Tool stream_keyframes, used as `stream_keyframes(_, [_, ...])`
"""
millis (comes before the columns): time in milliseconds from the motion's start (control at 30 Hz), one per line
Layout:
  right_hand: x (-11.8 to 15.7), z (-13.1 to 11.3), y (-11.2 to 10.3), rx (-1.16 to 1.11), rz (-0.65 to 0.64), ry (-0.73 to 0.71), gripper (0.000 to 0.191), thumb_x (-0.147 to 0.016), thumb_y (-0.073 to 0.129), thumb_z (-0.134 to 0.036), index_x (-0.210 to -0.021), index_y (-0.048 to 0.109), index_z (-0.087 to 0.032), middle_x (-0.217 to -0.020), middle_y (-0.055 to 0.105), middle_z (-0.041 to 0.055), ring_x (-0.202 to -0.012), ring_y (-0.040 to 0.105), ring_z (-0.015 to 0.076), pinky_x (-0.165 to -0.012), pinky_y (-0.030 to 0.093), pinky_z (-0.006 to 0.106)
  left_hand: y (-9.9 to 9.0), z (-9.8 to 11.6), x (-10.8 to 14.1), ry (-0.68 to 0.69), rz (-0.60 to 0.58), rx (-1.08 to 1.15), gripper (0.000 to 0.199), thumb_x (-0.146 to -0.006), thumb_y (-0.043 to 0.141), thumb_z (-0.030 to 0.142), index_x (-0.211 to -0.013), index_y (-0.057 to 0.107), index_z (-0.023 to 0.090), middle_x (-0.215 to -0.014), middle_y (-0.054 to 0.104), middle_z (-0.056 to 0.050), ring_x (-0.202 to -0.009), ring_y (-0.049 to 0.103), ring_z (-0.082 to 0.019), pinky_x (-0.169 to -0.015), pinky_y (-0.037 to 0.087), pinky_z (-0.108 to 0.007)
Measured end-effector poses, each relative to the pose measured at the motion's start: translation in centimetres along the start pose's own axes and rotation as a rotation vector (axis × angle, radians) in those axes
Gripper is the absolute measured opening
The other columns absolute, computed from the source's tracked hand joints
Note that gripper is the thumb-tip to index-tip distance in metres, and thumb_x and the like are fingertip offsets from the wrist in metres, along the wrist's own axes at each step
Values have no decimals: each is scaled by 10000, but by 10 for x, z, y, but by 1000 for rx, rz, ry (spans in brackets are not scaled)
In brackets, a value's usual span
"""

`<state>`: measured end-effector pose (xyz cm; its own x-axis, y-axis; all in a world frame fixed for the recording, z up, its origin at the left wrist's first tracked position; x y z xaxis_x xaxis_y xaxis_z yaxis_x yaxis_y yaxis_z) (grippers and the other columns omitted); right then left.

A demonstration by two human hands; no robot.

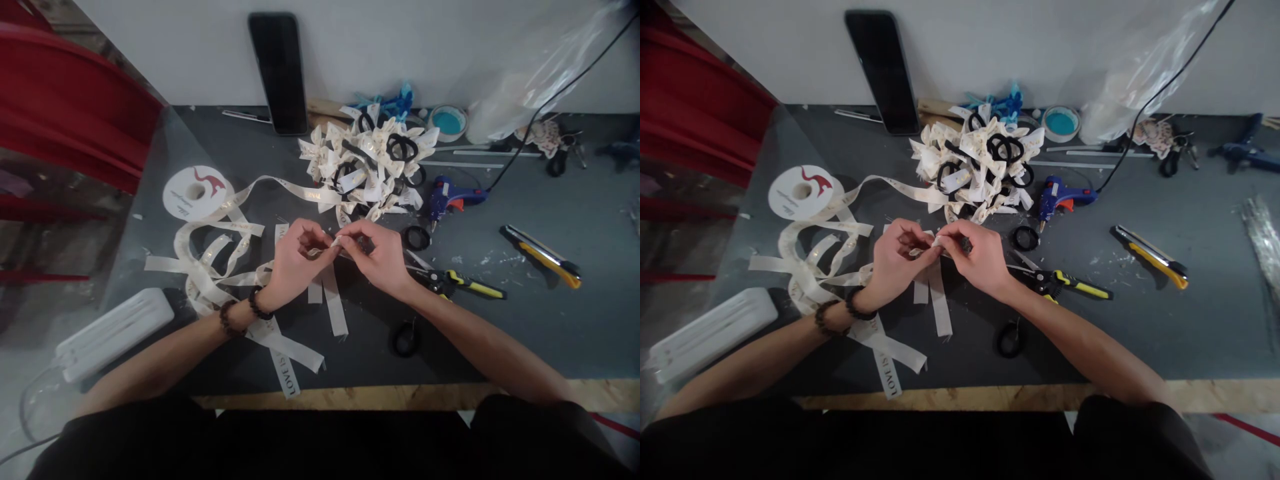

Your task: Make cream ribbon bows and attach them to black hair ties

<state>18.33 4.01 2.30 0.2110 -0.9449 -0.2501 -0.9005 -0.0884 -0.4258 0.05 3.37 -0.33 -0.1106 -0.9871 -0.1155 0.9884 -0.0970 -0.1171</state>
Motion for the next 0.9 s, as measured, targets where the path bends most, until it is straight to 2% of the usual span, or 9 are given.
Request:
stream_keyframes(200, [-9, -24, -6, 329, 47, -258, 206, -1086, 529, -274, -1051, 725, -225, -1009, 826, 50, -925, 750, 214, -868, 537, 369, 0, 0, -3, -7, 0, 95, 351, -840, 886, 353, -994, 606, 206, -842, 712, 1, -743, 712, -122, -673, 583, -224])
stream_keyframes(333, [-69, -50, -9, 602, -13, -506, 200, -1086, 500, -279, -1223, 609, -182, -1179, 789, 102, -1166, 706, 297, -980, 547, 469, 1, -2, -1, -22, 19, 113, 323, -850, 877, 311, -1030, 630, 204, -890, 731, -15, -819, 756, -142, -704, 607, -228])
stream_keyframes(433, [-142, -49, -2, 745, -177, -524, 273, -1066, 527, -218, -1331, 514, -156, -1264, 754, 138, -1247, 676, 334, -1021, 562, 525, 2, -2, 0, -14, -2, 30, 293, -876, 852, 298, -1048, 630, 213, -859, 745, -15, -825, 778, -158, -685, 606, -232])
stream_keyframes(533, [-212, -34, 8, 743, -214, -443, 329, -994, 712, -216, -1292, 576, -249, -1334, 736, 63, -1421, 589, 369, -1181, 477, 572, 2, 0, 1, 16, 1, 6, 293, -874, 846, 277, -1052, 621, 217, -859, 765, -19, -832, 792, -166, -681, 611, -235])
stream_keyframes(600, [-246, -21, 19, 740, -243, -355, 309, -1034, 659, -319, -1274, 599, -136, -1230, 766, 41, -1443, 577, 362, -1208, 406, 563, 2, 0, 2, 18, 4, 10, 300, -862, 854, 256, -1042, 618, 215, -853, 776, -17, -805, 792, -159, -662, 609, -224])
stream_keyframes(667, [-267, -10, 30, 723, -250, -318, 385, -1065, 572, -395, -1227, 613, -49, -1237, 772, 54, -1449, 562, 342, -1191, 389, 537, 2, -1, 3, 23, -5, 16, 304, -849, 861, 227, -1039, 623, 211, -856, 786, -15, -795, 791, -152, -682, 622, -225])
stream_keyframes(767, [-286, 2, 33, 488, -122, -234, 315, -1106, 531, -347, -944, 679, -121, -1189, 812, -7, -1458, 573, 283, -1090, 509, 391, 2, -1, 4, 29, -17, 18, 308, -836, 860, 177, -1048, 639, 211, -878, 795, -12, -829, 790, -147, -758, 646, -236])
stream_keyframes(833, [-294, 8, 29, 411, -92, -199, 270, -1098, 518, -272, -1017, 708, -98, -1225, 808, -4, -1485, 539, 281, -1116, 476, 410, 3, -1, 4, 34, -24, 12, 300, -831, 859, 160, -1040, 650, 211, -890, 792, -12, -839, 786, -143, -776, 649, -237])
stream_keyframes(900, [-296, 9, 21, 448, -73, -216, 324, -1047, 556, -222, -1290, 650, -28, -1413, 729, 55, -1560, 418, 323, -1209, 330, 519, 3, 0, 5, 53, -32, 20, 285, -832, 859, 165, -1033, 661, 208, -904, 783, -19, -844, 781, -147, -784, 652, -249])
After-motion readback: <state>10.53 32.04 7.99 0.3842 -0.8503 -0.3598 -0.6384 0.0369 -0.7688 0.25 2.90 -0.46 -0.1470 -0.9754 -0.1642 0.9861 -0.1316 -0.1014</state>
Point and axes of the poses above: each hand's wrist, its own x-axis away from the middle knuckle, its own y-axis out of the palm, z = x × y, the point moved 3 cm from there along -x, towards the middle knuckle
